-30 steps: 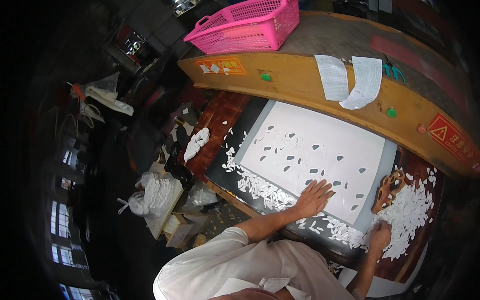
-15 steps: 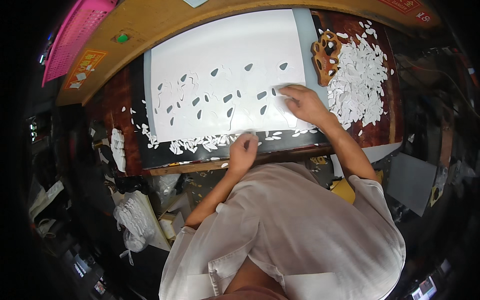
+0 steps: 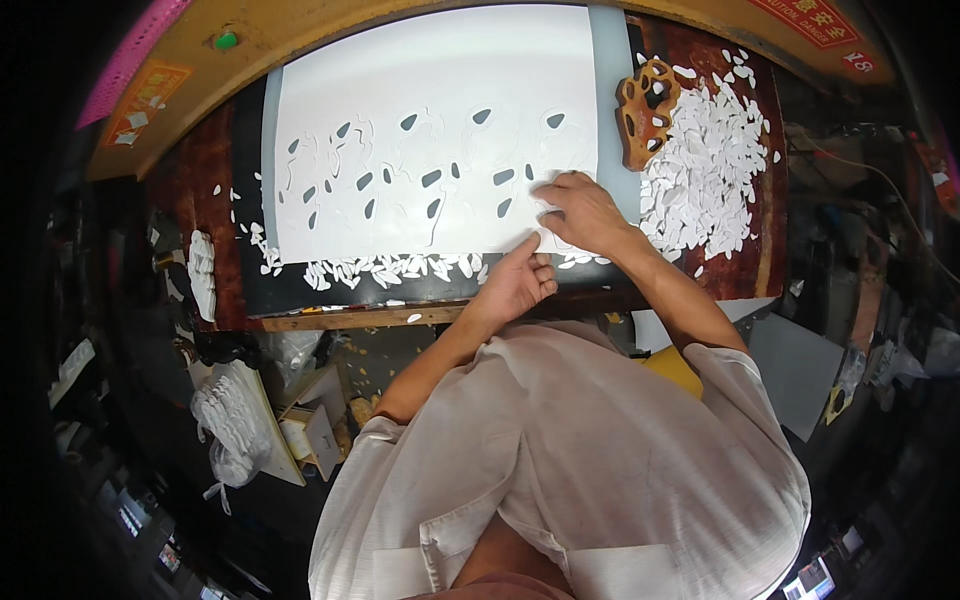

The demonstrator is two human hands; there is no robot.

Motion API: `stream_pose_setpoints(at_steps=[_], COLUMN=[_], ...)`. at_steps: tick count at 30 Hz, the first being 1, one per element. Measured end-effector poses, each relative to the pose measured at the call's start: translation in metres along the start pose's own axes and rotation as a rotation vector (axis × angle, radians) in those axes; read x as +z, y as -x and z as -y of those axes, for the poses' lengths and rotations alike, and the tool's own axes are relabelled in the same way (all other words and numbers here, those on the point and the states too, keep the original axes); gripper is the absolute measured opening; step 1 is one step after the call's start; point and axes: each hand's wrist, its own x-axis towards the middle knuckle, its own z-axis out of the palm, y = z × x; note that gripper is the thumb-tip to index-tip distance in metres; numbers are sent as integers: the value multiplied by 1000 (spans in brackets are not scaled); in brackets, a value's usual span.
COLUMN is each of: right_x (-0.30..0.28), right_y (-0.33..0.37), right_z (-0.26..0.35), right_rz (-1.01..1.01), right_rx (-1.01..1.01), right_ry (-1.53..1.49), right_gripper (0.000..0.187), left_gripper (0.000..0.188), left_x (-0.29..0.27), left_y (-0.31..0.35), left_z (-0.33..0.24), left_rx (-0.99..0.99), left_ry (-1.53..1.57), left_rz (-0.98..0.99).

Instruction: The person removes cutout shapes from a large white sheet, stacks the cutouts, and places the remaining sheet on the floor. They then gather small white paper pieces from the table, stack them, and continue sorting and arranging the cutouts on the table.

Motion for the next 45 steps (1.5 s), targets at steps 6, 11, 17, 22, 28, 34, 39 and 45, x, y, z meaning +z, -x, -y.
stream_pose_setpoints(at_steps=[6,11,17,22,28,34,39,45], right_x=[-11,-17,-20,-10,18,23,-27,-37], right_y=[-7,-20,-15,5,-1,29,50,-48], right_z=[6,6,-4,-7,-27,-11,17,-25], right_rz=[86,185,196,5,-180,-153,677,-279], right_rx=[58,32,-24,-73,-343,-350,-26,-49], right_ry=[42,85,140,-31,48,-92,-277,38], right_gripper=[32,28,18,12,10,10,34,31], left_gripper=[23,23,24,26,47,51,49,48], left_x=[6,7,7,23,65,66,59,70], left_y=[-6,-5,-16,2,29,-22,-33,-23], left_z=[8,5,8,3,-43,-88,-85,-88], left_rx=[-26,15,-1,0,152,818,841,804], left_ry=[18,-39,-43,-97,-1137,-2026,-2038,-2019], left_rz=[-46,-71,-158,-177,-353,-521,-505,-516])
